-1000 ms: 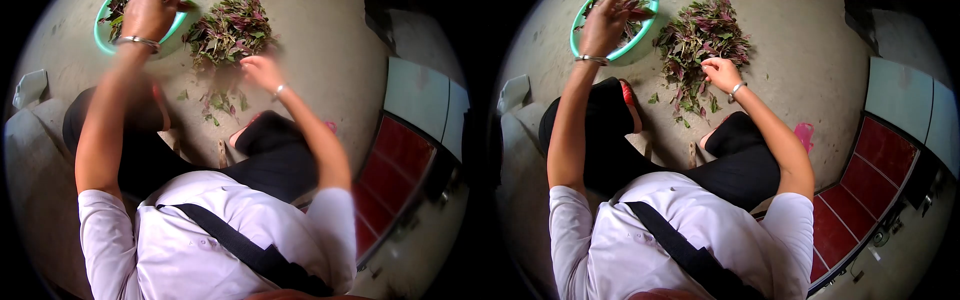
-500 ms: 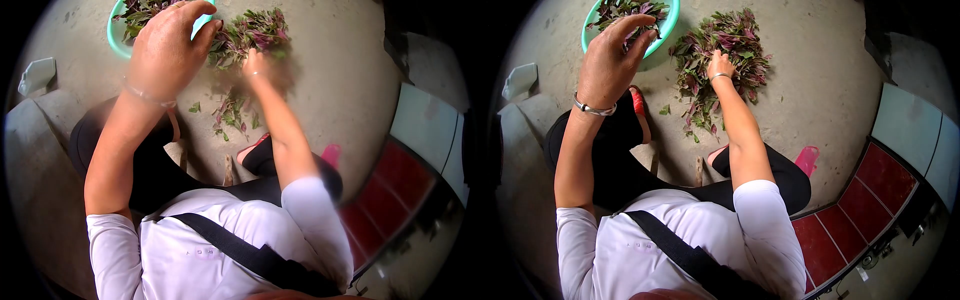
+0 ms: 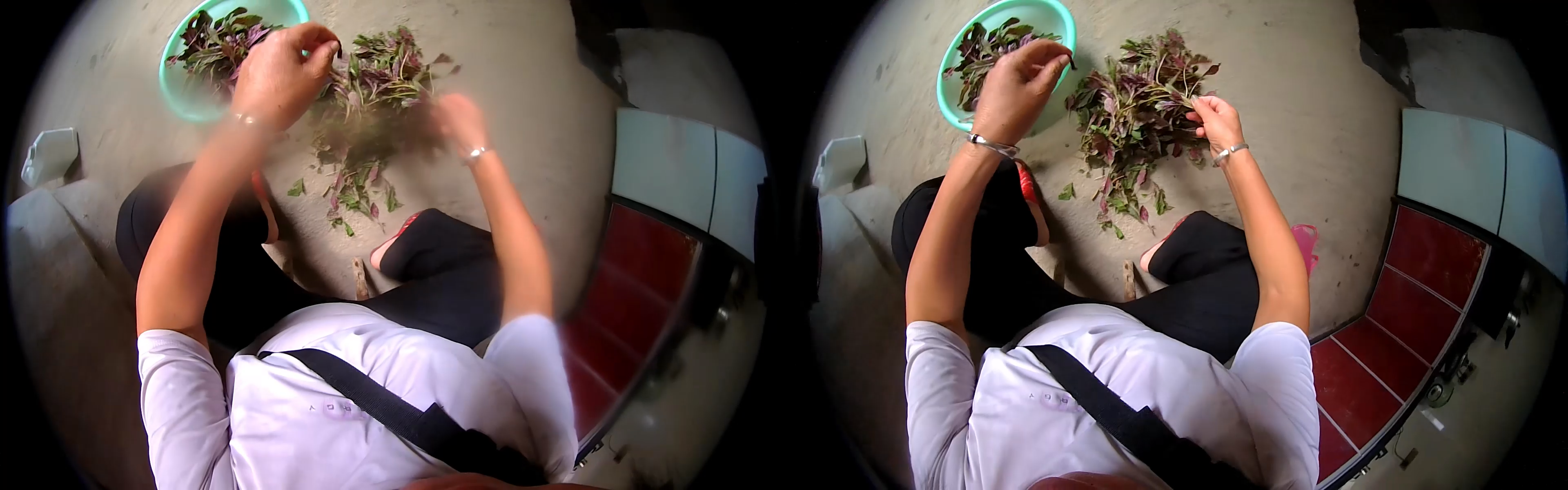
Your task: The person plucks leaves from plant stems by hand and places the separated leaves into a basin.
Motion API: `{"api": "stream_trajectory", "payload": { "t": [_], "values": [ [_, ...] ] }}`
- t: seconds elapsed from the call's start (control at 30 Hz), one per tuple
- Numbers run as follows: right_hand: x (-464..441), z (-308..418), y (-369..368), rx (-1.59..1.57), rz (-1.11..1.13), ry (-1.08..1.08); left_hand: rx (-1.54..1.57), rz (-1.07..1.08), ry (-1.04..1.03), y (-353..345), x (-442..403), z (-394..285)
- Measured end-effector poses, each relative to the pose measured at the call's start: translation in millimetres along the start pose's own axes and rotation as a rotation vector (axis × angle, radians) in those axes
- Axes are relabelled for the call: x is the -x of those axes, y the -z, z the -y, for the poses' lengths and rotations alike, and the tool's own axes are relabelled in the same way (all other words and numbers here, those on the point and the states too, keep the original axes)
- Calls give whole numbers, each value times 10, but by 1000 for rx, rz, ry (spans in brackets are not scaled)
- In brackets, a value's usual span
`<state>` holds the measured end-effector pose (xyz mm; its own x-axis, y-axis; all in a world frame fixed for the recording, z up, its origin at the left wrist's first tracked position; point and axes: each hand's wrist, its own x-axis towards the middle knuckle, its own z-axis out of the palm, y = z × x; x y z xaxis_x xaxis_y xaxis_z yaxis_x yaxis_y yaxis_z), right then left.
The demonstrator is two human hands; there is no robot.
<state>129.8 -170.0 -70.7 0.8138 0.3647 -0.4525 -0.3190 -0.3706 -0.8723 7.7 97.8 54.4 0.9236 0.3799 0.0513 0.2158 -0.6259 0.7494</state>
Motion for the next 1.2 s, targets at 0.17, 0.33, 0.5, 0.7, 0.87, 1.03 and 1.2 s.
{"api": "stream_trajectory", "payload": {
  "t": [0.17,0.33,0.5,0.7,0.87,1.03,1.2],
  "values": [
    [678,500,48,-351,-31,-68,389,313,198,-254,121,-110],
    [1032,629,76,-579,-59,81,413,344,389,-539,204,-224],
    [1113,619,27,-647,-18,156,775,603,556,-712,231,-269],
    [907,521,189,-785,-183,185,706,423,581,-713,190,-152],
    [782,521,425,-828,-331,247,859,332,649,-697,134,-9],
    [700,493,414,-745,-337,236,1028,288,655,-576,138,-136],
    [659,377,171,-66,-329,155,1195,383,536,-547,155,-178]
  ]
}}
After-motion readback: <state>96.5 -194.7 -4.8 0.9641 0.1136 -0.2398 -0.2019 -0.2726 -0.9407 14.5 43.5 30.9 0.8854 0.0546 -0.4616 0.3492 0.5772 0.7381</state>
